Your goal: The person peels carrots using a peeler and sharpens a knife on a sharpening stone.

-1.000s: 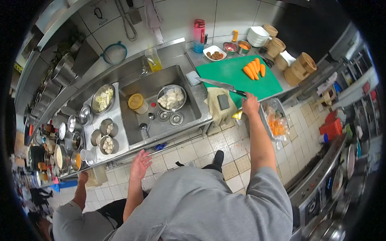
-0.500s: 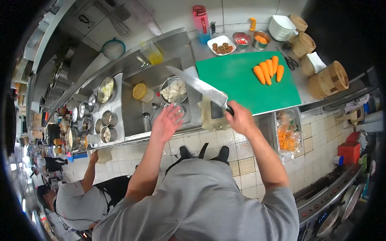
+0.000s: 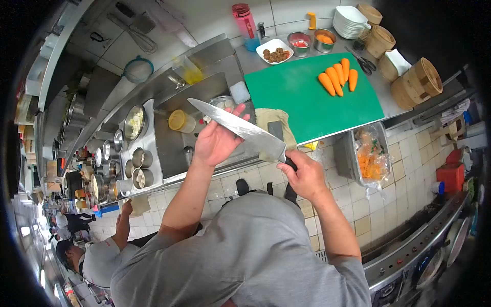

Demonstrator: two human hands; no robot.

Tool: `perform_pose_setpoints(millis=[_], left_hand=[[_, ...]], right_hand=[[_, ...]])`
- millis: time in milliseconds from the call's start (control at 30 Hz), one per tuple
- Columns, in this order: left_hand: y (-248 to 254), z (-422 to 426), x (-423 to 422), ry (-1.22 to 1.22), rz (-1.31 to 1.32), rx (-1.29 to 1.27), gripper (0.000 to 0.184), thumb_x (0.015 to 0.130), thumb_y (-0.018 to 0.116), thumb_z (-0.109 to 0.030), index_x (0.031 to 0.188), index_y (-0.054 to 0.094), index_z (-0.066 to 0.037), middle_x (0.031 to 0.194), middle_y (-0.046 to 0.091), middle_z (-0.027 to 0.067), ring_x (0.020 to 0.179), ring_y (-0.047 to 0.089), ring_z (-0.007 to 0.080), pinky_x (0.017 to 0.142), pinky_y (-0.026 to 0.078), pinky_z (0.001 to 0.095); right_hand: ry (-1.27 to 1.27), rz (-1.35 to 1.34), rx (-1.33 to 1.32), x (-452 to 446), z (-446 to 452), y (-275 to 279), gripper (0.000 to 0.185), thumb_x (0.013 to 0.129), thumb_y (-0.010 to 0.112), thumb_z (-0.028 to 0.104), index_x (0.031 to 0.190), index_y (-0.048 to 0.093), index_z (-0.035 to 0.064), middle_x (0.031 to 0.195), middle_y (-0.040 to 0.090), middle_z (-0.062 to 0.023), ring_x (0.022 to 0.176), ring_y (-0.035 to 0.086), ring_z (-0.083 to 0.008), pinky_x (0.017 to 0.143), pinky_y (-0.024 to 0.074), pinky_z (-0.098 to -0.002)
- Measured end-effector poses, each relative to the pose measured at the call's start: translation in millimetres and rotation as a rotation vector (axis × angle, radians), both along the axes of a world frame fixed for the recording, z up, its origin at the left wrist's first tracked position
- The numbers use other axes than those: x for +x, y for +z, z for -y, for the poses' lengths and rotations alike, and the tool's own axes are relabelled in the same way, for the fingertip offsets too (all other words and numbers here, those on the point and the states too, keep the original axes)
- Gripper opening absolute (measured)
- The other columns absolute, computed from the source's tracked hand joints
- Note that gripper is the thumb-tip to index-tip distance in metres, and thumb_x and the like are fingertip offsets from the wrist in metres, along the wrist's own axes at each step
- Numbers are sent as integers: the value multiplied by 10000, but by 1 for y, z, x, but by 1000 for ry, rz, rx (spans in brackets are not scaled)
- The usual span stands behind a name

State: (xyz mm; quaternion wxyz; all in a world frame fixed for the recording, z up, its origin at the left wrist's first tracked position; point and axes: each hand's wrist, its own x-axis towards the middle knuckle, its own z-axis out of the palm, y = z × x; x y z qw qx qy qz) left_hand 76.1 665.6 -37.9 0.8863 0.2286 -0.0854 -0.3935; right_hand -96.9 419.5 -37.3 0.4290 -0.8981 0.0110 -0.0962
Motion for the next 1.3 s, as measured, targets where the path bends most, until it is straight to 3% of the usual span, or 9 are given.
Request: perform_pose_setpoints(millis=[300,367,567,633,733,867,967,1167,1300], left_hand=[[-33,-5,-9,0,-32,21,425,1084,541,-338,1450,586,-127,1652,426,94,1487,437,309,1209,360,519],[-73,-16,11,22,-27,168,437,1057,608,-335,1426,604,-100,1600,498,109,1439,495,296,1155,418,524],[-164,-141,207,622,528,1687,664,924,775,-386,1414,580,17,1475,592,215,1358,565,366,1129,473,433],[-196,-174,287,959,755,1990,628,921,764,-406,1349,630,34,1399,632,263,1364,564,412,1173,441,469],[-180,-197,346,1004,763,2123,544,945,717,-428,1257,697,17,1312,686,263,1309,616,424,1134,484,485],[-173,-217,385,490,377,2018,519,972,674,-452,1223,716,0,1306,692,251,1239,655,438,1070,532,502],[-184,-227,387,554,323,1919,507,990,645,-468,1186,739,-9,1277,705,247,1163,691,430,1003,564,502],[-244,-221,349,1025,247,1639,463,971,703,-406,1145,723,22,1126,749,250,1076,722,397,926,569,469],[-319,-210,291,770,-312,665,218,1001,669,-168,1196,671,-71,903,682,41,727,658,175,547,492,285]], right_hand=[[53,-114,142,-19,-5,-25,289,939,776,239,1128,672,45,903,707,-183,797,682,-389,705,537,-437],[2,-266,162,-19,-5,-38,258,948,767,204,1111,664,33,815,680,-150,722,657,-277,668,515,-391],[34,-482,533,15,-22,-73,266,982,712,62,1197,556,59,845,629,-4,731,605,-107,600,490,-280],[41,-540,588,39,-41,-59,185,1013,668,85,1162,563,52,842,638,-15,725,604,-86,587,494,-263],[48,-689,349,89,-79,-23,223,1055,609,175,1177,683,4,840,683,-27,730,619,-82,633,511,-259],[135,-651,209,171,-118,-30,336,1042,608,175,1314,673,-10,888,746,-63,755,653,-107,683,538,-293],[162,-702,67,244,-132,-59,400,1035,615,169,1379,624,-35,914,765,-77,765,675,-132,705,542,-306],[151,-1071,570,413,-165,-105,265,1027,620,182,1210,638,-9,878,738,-145,643,665,-177,511,524,-301],[187,-1229,385,490,-206,-109,186,1031,591,208,985,653,39,864,725,-108,600,636,-143,459,481,-278]])
